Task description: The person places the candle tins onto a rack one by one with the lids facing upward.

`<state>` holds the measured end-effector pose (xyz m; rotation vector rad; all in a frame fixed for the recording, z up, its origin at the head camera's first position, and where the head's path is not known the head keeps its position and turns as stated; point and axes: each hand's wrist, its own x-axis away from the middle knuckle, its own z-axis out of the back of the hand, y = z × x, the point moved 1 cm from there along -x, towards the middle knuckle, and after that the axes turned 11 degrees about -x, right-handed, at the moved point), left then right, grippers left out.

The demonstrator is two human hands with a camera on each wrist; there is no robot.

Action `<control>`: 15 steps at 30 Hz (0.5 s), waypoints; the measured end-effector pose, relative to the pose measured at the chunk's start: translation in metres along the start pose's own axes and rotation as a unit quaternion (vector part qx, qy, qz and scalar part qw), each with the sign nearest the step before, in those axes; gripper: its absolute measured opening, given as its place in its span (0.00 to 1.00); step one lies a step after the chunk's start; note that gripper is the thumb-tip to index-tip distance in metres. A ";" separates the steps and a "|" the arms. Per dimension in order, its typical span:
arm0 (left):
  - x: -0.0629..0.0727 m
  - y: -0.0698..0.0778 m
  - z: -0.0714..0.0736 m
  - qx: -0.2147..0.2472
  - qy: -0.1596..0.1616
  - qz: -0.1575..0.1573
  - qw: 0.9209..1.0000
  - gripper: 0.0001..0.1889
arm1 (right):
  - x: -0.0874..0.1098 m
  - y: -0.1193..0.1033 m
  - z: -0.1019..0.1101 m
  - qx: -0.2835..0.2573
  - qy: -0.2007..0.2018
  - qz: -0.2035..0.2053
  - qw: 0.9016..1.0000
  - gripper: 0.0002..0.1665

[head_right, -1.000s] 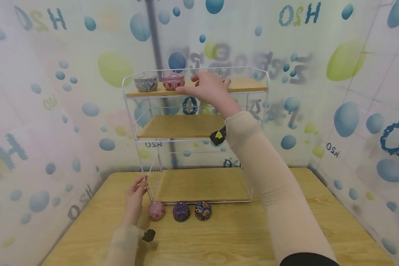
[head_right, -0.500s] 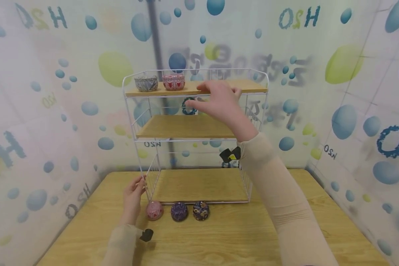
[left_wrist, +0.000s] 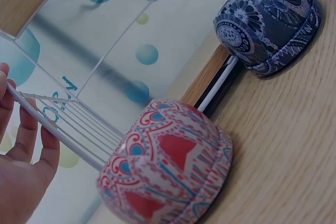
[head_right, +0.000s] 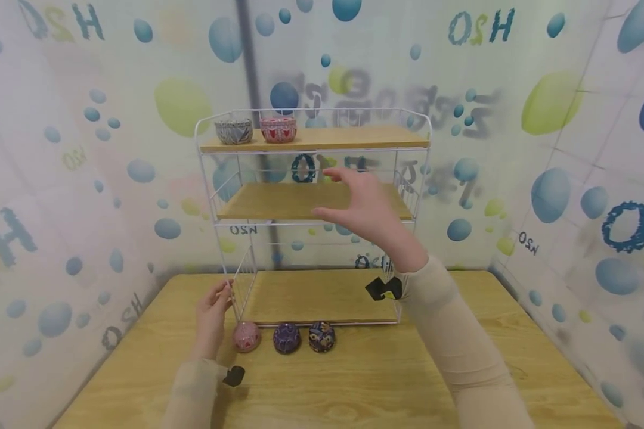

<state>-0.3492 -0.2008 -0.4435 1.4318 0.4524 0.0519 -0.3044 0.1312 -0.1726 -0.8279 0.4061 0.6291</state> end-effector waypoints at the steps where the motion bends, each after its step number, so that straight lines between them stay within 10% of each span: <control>1: 0.000 0.001 0.001 -0.001 -0.001 0.002 1.000 0.16 | 0.003 0.002 -0.002 -0.004 -0.003 0.004 1.000 0.42; 15: 0.001 -0.001 0.001 -0.006 -0.011 0.010 1.000 0.18 | 0.054 0.039 -0.053 -0.021 -0.067 0.013 0.997 0.41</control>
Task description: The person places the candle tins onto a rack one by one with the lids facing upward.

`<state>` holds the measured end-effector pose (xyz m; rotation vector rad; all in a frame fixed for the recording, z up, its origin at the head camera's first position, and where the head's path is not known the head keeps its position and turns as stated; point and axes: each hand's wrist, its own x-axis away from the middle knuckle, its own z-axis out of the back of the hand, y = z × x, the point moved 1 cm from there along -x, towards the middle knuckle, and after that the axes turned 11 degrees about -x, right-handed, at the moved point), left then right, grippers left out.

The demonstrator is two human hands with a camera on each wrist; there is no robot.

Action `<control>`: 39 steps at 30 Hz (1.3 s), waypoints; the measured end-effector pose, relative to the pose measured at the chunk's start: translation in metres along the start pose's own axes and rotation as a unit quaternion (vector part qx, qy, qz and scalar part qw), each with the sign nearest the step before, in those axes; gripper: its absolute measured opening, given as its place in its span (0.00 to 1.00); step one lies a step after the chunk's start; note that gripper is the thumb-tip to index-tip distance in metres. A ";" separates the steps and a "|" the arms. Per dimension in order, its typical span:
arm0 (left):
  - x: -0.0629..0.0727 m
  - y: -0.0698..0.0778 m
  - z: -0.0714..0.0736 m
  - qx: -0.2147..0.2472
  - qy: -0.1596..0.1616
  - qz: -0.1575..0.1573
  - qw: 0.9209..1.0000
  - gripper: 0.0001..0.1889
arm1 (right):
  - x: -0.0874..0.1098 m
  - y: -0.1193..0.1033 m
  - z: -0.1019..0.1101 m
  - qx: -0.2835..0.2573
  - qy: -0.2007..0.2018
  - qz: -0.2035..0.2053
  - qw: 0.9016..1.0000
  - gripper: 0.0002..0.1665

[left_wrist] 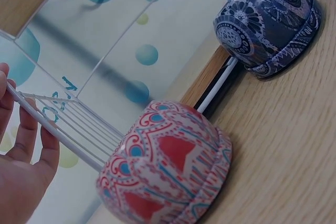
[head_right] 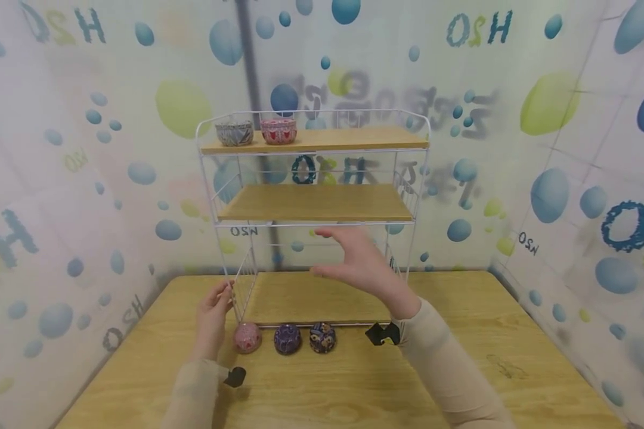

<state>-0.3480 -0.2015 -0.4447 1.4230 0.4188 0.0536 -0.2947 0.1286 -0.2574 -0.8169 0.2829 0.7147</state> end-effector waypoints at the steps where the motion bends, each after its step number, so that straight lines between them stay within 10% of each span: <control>1: -0.001 0.000 0.000 0.002 -0.001 -0.004 1.000 0.18 | 0.002 0.003 -0.004 -0.003 -0.004 0.002 1.000 0.41; 39: -0.003 -0.006 0.001 -0.004 -0.007 -0.012 1.000 0.17 | 0.045 0.115 -0.095 -0.144 -0.146 -0.073 0.976 0.45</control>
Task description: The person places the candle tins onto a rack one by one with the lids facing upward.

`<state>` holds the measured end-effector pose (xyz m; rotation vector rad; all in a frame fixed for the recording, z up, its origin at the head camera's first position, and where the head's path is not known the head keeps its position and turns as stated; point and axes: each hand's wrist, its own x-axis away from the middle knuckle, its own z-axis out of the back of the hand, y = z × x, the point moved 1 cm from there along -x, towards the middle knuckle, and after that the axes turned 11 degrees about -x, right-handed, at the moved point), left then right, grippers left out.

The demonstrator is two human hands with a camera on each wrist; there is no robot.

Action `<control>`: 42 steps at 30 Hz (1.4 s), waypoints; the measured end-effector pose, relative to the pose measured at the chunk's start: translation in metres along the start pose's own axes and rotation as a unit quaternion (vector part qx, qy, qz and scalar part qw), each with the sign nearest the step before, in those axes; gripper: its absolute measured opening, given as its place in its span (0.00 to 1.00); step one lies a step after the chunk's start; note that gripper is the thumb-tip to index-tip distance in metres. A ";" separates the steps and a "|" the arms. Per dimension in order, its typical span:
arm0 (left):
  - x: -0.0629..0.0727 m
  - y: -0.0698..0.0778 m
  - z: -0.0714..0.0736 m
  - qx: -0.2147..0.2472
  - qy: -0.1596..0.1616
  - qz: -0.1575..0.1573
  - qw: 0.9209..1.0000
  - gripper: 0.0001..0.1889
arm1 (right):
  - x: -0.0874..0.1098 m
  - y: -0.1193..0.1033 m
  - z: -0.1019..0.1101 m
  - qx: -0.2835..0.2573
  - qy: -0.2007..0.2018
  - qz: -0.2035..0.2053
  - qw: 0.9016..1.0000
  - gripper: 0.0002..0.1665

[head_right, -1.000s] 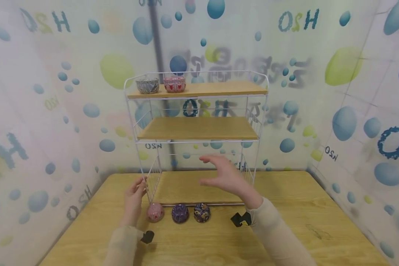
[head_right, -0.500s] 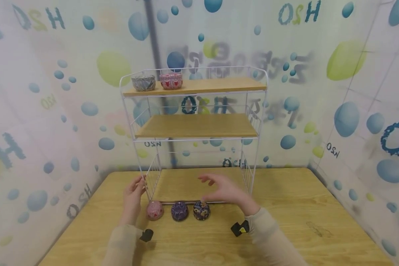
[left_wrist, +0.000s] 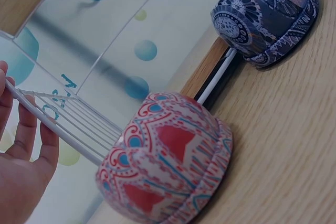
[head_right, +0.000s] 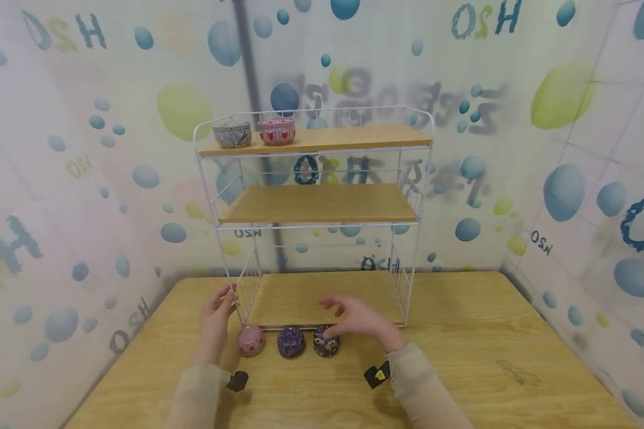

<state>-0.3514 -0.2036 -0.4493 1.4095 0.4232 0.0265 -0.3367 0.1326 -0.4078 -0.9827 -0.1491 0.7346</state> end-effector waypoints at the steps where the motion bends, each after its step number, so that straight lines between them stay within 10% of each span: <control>1: 0.000 0.001 0.000 0.000 -0.001 0.001 1.000 0.18 | 0.000 0.002 -0.001 -0.006 -0.002 0.000 1.000 0.44; 42: 0.000 0.002 0.001 -0.005 0.000 -0.002 1.000 0.18 | 0.003 0.044 -0.038 -0.034 0.008 -0.027 0.999 0.32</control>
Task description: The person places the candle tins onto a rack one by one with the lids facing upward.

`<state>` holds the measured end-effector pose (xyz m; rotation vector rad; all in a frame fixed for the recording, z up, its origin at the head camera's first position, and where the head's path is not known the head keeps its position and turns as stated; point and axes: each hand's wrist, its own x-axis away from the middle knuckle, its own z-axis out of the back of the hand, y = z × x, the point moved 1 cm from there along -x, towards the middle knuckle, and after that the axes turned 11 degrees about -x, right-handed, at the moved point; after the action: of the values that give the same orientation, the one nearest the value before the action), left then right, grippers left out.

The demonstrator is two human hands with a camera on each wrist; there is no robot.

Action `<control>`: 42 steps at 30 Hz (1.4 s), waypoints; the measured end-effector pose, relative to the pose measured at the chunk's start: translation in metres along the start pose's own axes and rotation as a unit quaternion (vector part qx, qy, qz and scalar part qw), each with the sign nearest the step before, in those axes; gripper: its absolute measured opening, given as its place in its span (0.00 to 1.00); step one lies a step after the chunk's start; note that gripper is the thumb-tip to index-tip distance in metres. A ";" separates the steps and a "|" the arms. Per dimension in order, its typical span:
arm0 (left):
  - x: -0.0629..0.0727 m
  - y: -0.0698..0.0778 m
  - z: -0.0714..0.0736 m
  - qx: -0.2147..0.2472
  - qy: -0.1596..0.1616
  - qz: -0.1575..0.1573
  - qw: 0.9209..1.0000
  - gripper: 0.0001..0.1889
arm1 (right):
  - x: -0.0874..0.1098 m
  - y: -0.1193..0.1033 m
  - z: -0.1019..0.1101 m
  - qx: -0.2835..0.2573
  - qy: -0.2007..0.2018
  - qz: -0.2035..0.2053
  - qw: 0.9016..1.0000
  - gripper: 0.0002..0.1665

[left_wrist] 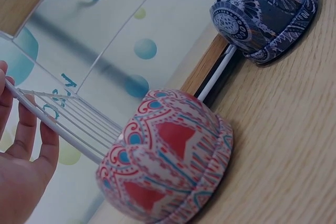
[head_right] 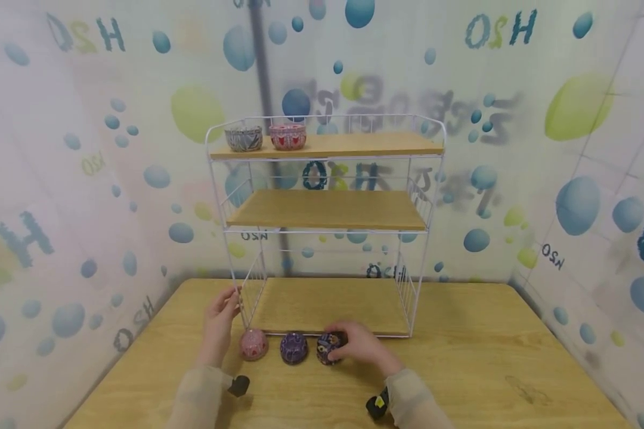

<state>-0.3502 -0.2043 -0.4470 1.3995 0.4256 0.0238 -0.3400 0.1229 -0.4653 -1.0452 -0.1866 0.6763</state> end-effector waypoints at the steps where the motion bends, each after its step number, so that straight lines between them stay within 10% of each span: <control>1: 0.001 0.002 0.000 0.000 0.000 0.001 1.000 0.18 | 0.000 0.000 0.000 -0.002 -0.001 -0.002 1.000 0.32; 42: -0.001 0.001 -0.001 0.012 -0.001 0.016 1.000 0.16 | 0.002 -0.007 -0.011 0.082 0.015 -0.037 0.996 0.43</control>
<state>-0.3513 -0.2039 -0.4457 1.4293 0.4030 0.0449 -0.3306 0.1137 -0.4656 -0.8858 -0.1409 0.5979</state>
